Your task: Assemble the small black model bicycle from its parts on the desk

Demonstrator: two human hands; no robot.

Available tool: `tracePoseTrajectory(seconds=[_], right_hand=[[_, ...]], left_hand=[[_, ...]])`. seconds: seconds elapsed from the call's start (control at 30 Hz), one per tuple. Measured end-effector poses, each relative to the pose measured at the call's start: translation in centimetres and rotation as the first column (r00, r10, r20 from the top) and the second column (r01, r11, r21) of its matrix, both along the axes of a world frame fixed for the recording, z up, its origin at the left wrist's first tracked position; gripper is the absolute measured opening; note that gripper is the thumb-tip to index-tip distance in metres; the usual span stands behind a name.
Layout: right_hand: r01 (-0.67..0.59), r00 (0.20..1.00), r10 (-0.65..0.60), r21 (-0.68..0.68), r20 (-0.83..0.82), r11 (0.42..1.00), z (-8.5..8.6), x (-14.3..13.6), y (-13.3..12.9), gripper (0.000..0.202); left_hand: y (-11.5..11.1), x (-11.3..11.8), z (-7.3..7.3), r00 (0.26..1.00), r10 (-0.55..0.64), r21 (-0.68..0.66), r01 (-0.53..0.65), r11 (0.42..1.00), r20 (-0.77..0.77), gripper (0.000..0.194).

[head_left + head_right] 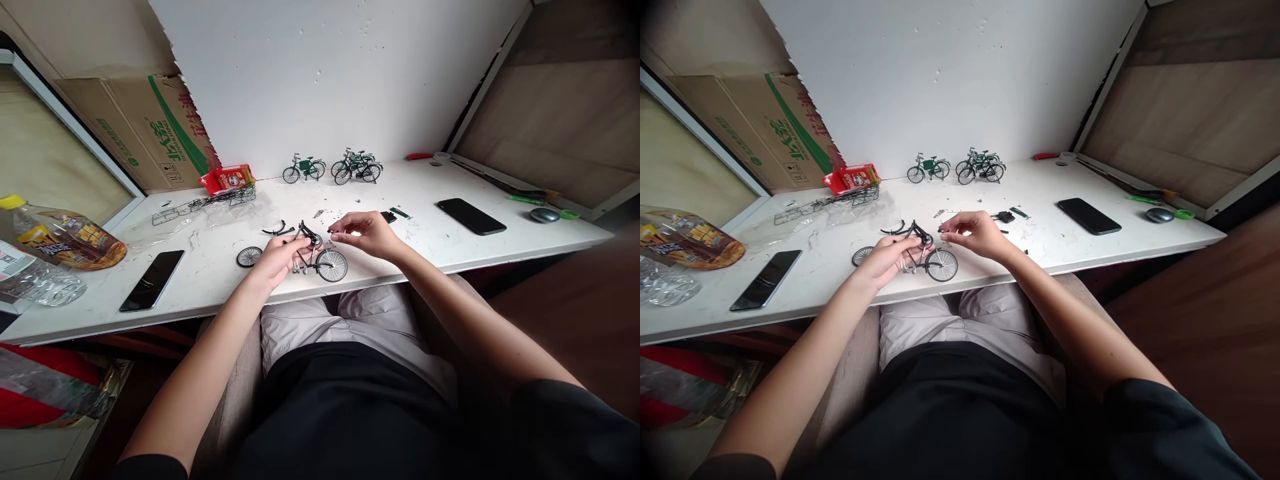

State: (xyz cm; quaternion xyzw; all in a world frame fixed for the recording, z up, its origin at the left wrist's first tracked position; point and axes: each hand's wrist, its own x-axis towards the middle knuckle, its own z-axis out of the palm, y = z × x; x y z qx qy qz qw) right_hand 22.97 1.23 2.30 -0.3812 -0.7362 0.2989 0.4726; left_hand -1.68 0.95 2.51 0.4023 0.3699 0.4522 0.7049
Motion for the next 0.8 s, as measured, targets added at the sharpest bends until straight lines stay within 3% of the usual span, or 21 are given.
tracePoseTrajectory(seconds=[0.23,0.47,0.8], right_hand=[[-0.08,0.995,0.07,0.141,0.076,0.987,0.6,-1.6,-1.3,0.022],[-0.098,0.991,0.088,0.103,0.098,0.99,0.5,-1.3,-1.2,0.021],[-0.088,0.98,0.057,0.158,0.191,0.983,1.4,-2.0,-1.9,0.011]], left_hand=[[-1.2,1.1,0.3,1.0,-0.011,0.021,0.011,1.0,-0.001,0.01],[-1.1,1.0,-0.5,1.0,-0.015,0.037,0.014,0.999,0.026,0.015],[-1.6,1.3,-0.5,1.0,-0.007,0.077,0.008,0.997,-0.006,0.032]])
